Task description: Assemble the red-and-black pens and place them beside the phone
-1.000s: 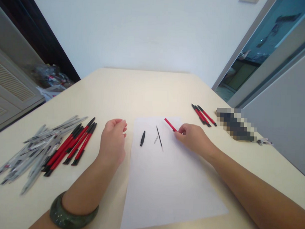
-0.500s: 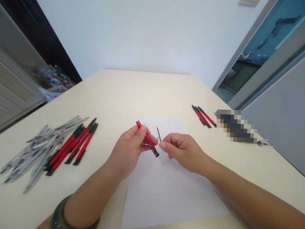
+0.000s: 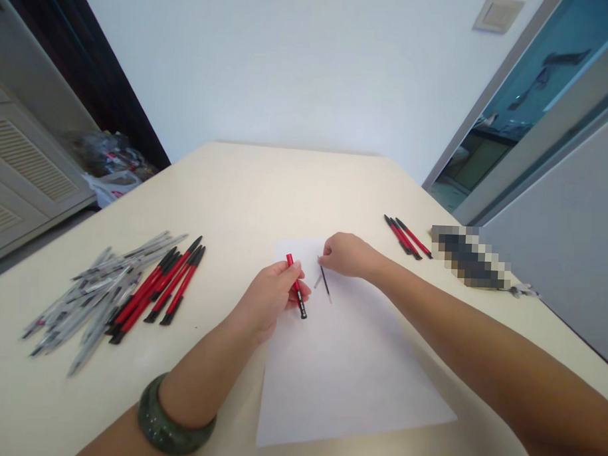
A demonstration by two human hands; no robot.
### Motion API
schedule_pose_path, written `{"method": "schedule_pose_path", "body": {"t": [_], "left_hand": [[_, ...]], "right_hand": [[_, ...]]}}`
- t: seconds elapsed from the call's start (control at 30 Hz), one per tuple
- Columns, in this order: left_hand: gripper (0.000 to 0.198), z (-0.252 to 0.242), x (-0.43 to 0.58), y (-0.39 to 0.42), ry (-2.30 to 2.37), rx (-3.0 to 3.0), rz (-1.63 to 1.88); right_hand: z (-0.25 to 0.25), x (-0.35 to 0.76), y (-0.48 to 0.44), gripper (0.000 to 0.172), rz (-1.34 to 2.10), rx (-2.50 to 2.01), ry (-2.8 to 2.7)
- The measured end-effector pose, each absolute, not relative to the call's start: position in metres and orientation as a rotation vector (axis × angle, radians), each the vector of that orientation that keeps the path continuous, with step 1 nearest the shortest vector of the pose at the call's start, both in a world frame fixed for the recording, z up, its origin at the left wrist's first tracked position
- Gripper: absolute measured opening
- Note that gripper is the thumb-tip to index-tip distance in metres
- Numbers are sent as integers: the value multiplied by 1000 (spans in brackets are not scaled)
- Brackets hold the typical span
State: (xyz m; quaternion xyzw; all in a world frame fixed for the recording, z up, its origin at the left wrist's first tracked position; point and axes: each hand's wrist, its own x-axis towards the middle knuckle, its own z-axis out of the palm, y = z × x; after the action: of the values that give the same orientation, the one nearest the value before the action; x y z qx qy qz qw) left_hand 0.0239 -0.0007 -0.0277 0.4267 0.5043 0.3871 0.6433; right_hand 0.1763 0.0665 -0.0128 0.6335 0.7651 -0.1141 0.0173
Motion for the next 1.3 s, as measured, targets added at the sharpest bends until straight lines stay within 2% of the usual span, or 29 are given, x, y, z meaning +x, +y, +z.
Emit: {"method": "schedule_pose_path", "body": {"t": [0.27, 0.57, 0.63, 0.77, 0.83, 0.9, 1.1, 1.3], "left_hand": [[27, -31, 26, -3, 1170, 1088, 840], [31, -31, 24, -5, 1146, 1132, 830], [32, -29, 25, -7, 1109, 1158, 801], [33, -23, 29, -15, 1023, 1254, 757], [34, -19, 31, -19, 1003, 1330, 734], [35, -18, 33, -22, 991, 1399, 712], [35, -20, 34, -22, 973, 1478, 669], [31, -21, 35, -22, 972, 1449, 696]], "right_hand": [[-26, 162, 89, 29, -347, 1935, 2309], [-18, 190, 81, 17, -663, 1974, 2474], [-9, 201, 76, 14, -854, 2030, 2575], [11, 211, 59, 9, -1753, 2159, 2955], [18, 209, 48, 7, -1942, 2252, 3070], [22, 203, 35, 7, -1896, 2379, 3156], [27, 190, 16, 7, -1425, 2579, 3156], [23, 188, 15, 7, -1527, 2407, 3219]]}}
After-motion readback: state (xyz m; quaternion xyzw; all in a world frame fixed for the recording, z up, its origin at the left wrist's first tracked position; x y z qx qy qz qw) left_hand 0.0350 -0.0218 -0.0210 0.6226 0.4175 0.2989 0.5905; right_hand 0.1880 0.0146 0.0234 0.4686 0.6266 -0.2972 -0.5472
